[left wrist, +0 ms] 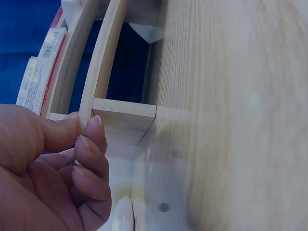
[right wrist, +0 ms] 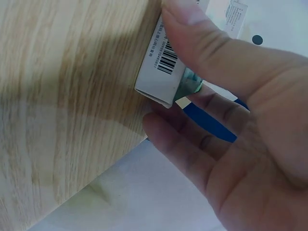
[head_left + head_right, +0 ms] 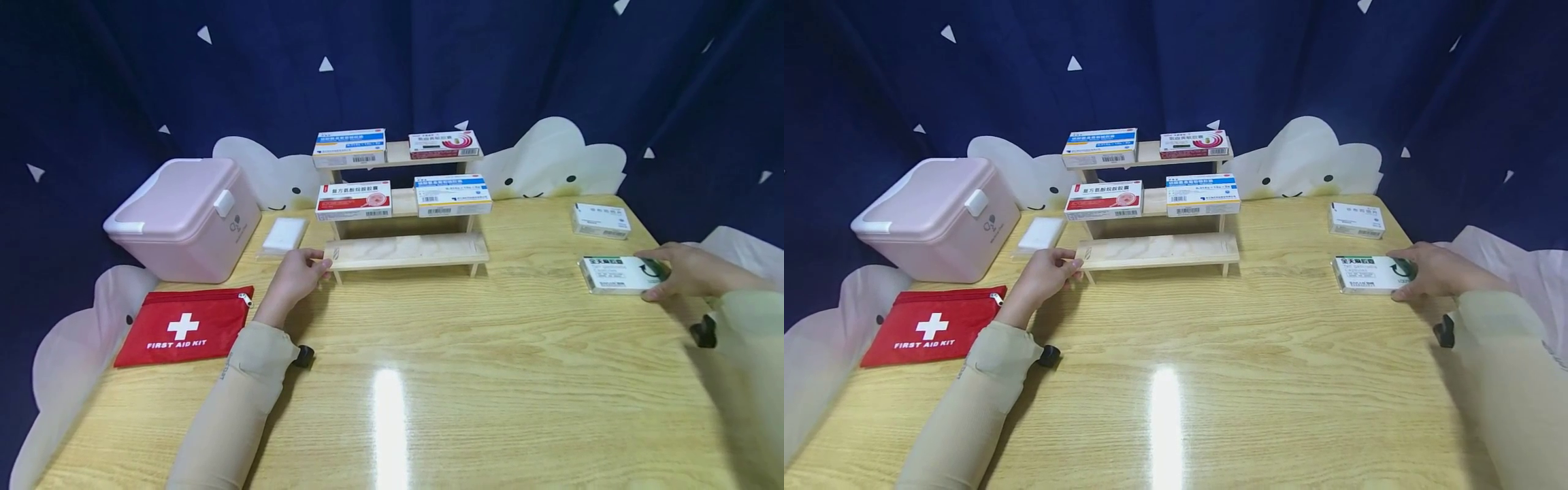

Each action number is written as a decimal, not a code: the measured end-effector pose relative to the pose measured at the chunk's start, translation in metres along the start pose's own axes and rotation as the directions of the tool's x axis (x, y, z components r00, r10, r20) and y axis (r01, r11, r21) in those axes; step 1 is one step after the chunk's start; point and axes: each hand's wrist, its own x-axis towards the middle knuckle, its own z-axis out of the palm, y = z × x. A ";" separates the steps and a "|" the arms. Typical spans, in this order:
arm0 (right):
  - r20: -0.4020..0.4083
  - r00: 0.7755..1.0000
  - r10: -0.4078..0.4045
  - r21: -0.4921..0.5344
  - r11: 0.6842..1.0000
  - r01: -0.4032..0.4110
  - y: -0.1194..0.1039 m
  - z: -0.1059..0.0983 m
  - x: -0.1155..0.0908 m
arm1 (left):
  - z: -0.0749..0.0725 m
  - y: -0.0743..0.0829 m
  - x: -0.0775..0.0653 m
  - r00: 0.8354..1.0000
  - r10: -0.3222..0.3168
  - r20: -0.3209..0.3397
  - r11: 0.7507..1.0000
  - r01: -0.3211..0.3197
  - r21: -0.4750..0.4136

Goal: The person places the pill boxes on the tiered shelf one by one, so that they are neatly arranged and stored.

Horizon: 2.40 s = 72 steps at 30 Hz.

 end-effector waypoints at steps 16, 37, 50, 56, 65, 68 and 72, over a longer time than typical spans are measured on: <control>-0.045 0.998 -0.053 -0.077 0.996 0.049 0.002 -0.003 0.000 | -0.002 0.000 0.000 1.000 -0.009 0.000 1.000 0.009 -0.001; -0.302 0.953 -0.012 0.068 0.997 0.034 -0.049 0.018 -0.051 | -0.002 -0.001 -0.001 1.000 -0.018 0.011 1.000 0.018 -0.014; -0.482 0.837 -0.259 0.034 0.949 0.313 -0.159 0.022 -0.066 | -0.005 -0.003 -0.001 1.000 -0.011 0.013 1.000 0.011 -0.015; -0.472 0.809 -0.351 0.045 0.907 0.419 -0.214 0.024 -0.058 | -0.005 -0.004 0.000 1.000 -0.001 0.011 1.000 0.001 -0.024; -0.421 0.818 -0.392 0.103 0.876 0.472 -0.282 0.036 -0.031 | -0.006 -0.005 0.001 1.000 0.008 0.027 0.999 -0.007 -0.036; -0.405 0.823 -0.399 0.108 0.873 0.476 -0.306 0.043 -0.021 | -0.007 -0.006 0.001 1.000 0.016 0.027 0.999 -0.015 -0.035; -0.394 0.820 -0.416 0.116 0.862 0.493 -0.334 0.049 -0.009 | -0.007 -0.006 0.002 0.999 0.027 0.031 0.999 -0.026 -0.036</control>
